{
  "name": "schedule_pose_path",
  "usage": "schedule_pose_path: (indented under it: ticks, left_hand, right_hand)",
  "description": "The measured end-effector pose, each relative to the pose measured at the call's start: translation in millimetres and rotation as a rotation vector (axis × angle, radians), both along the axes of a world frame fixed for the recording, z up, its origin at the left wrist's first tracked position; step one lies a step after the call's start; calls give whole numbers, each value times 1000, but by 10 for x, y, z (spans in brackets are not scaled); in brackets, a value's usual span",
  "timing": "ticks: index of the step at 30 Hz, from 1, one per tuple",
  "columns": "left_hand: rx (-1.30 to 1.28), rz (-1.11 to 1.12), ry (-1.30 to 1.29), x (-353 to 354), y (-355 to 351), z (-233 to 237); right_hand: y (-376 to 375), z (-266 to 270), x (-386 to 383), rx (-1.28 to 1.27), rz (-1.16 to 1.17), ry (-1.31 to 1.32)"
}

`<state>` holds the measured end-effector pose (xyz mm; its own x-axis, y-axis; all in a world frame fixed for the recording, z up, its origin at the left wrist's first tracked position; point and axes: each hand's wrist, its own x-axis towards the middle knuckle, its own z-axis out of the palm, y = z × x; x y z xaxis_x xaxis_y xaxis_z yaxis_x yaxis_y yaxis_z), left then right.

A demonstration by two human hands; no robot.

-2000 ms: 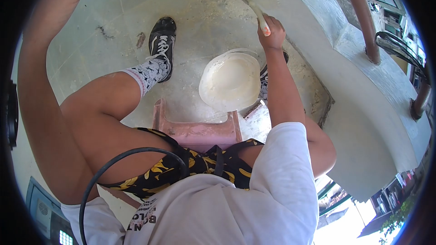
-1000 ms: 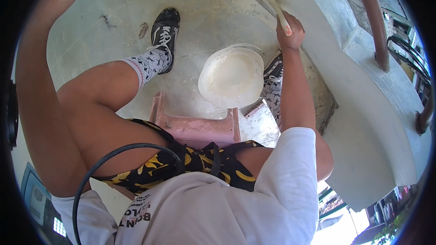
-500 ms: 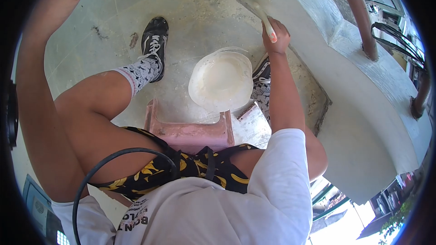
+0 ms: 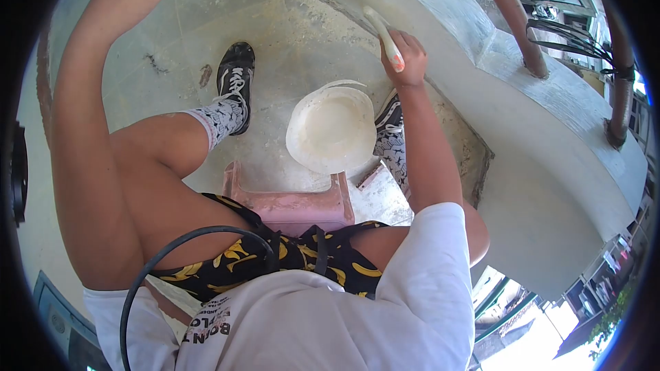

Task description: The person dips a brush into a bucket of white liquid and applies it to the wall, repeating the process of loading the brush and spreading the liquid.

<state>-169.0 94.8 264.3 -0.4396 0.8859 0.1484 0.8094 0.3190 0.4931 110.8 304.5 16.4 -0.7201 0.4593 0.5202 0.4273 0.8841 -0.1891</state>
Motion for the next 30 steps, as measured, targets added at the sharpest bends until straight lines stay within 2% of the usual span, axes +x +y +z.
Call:
schedule_pose_path:
  ticks: [1,2,4,8,11,13,15,17,19,22,26,29,30]
  left_hand:
    - [-108,24,-63,-14,19,40]
    - [-108,18,-62,-35,29,112]
    - [-168,45,-278,-85,23,245]
    - [-80,37,-262,-144,-22,185]
    - [-111,120,-298,-138,-28,189]
    - [-105,72,-145,-100,-69,140]
    - [-184,154,-211,-95,52,261]
    - [-278,235,-286,-90,35,244]
    - [6,75,-136,-78,-82,127]
    - [-16,51,-175,-117,-101,180]
    - [-79,88,-192,-115,-102,232]
    - [-44,1,-107,-169,-99,242]
    - [-122,42,-261,-205,-71,332]
  right_hand:
    - [64,24,-39,5,-5,3]
    - [114,102,-88,7,-67,8]
    - [128,345,-133,67,-111,15]
    - [34,774,15,149,-38,99]
    - [-41,702,-23,98,34,37]
    - [22,469,-110,68,85,-4]
    - [193,342,-178,124,76,-58]
    - [181,551,-241,146,30,-27]
    - [134,727,-303,169,-5,10]
    - [-6,880,-256,140,41,45]
    - [92,719,-387,153,81,-28]
    - [160,898,-445,94,-29,-26]
    - [89,974,-445,140,-10,7]
